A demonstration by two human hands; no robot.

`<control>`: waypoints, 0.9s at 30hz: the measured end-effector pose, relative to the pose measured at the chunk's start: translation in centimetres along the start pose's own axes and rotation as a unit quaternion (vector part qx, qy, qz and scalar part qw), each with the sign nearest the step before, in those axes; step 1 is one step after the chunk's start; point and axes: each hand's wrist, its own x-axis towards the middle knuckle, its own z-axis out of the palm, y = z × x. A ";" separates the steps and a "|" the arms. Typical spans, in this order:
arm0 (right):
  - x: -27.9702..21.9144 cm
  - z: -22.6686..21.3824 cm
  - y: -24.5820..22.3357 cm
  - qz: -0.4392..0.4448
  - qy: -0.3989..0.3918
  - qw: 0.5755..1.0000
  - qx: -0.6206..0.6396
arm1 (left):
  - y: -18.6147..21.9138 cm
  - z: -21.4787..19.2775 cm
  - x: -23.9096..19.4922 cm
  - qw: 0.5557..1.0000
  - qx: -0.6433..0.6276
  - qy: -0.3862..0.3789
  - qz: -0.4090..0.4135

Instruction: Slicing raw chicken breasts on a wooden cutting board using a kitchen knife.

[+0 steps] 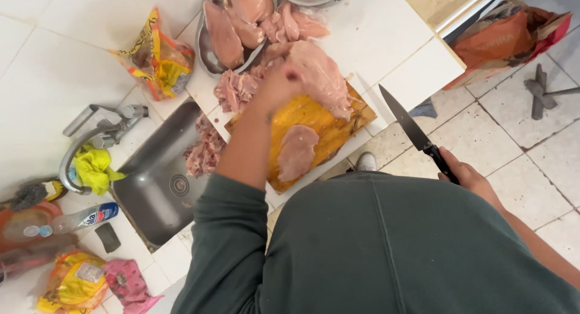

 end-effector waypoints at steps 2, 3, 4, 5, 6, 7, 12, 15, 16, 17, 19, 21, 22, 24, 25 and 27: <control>0.7 -0.2 0.6 -0.021 0.010 1.000 -0.018 | -1.8 -1.6 5.6 0.994 -0.081 0.059 0.030; 1.0 -0.3 0.9 -0.042 0.020 0.998 -0.036 | -3.0 -2.4 8.2 0.978 -0.161 0.117 0.061; 1.1 -0.4 0.9 -0.044 0.016 0.998 -0.036 | -3.9 -2.8 10.5 0.978 -0.162 0.119 0.058; 1.3 -0.5 0.9 -0.017 0.000 1.000 -0.023 | -4.4 -3.5 13.1 0.982 -0.142 0.126 0.020; 1.5 -0.7 0.9 0.010 -0.015 1.000 -0.009 | -4.9 -4.1 15.8 0.983 -0.122 0.133 -0.017; 1.6 -0.8 0.9 0.012 -0.014 1.000 -0.008 | -2.4 -4.5 14.1 0.984 -0.121 0.131 -0.017; 1.4 -1.4 0.5 0.048 -0.036 0.998 0.001 | -5.0 -5.4 18.1 0.992 0.025 0.114 0.045; 1.2 -0.9 0.9 0.026 -0.017 0.999 -0.009 | -7.4 -5.3 18.2 0.970 0.046 0.150 0.184; 1.1 -0.4 1.3 0.025 -0.017 1.000 -0.010 | -7.1 -5.4 17.0 0.970 0.047 0.151 0.185; 1.0 0.1 1.7 0.000 -0.002 1.000 -0.023 | -6.9 -5.4 15.6 0.951 0.052 0.180 0.247; 0.8 0.5 1.1 -0.026 0.009 0.999 -0.036 | -6.4 -5.5 12.5 0.928 0.058 0.207 0.305; 0.3 0.5 -0.9 -0.005 -0.005 1.000 -0.029 | -6.0 -5.4 8.9 0.881 0.080 0.239 0.401; 0.1 0.9 -1.3 -0.005 -0.010 1.000 -0.029 | -5.3 -4.6 5.6 0.883 0.080 0.239 0.396; 0.0 1.8 -2.4 -0.003 -0.006 1.000 -0.023 | -3.3 -3.5 -0.5 0.892 0.001 0.104 0.440; 0.0 2.7 -2.3 -0.003 -0.009 1.000 -0.022 | -6.1 -1.6 -1.0 0.893 0.002 0.103 0.437; -0.2 4.3 -2.1 -0.039 -0.005 0.999 -0.033 | -11.8 2.3 -1.9 0.890 0.134 0.148 0.411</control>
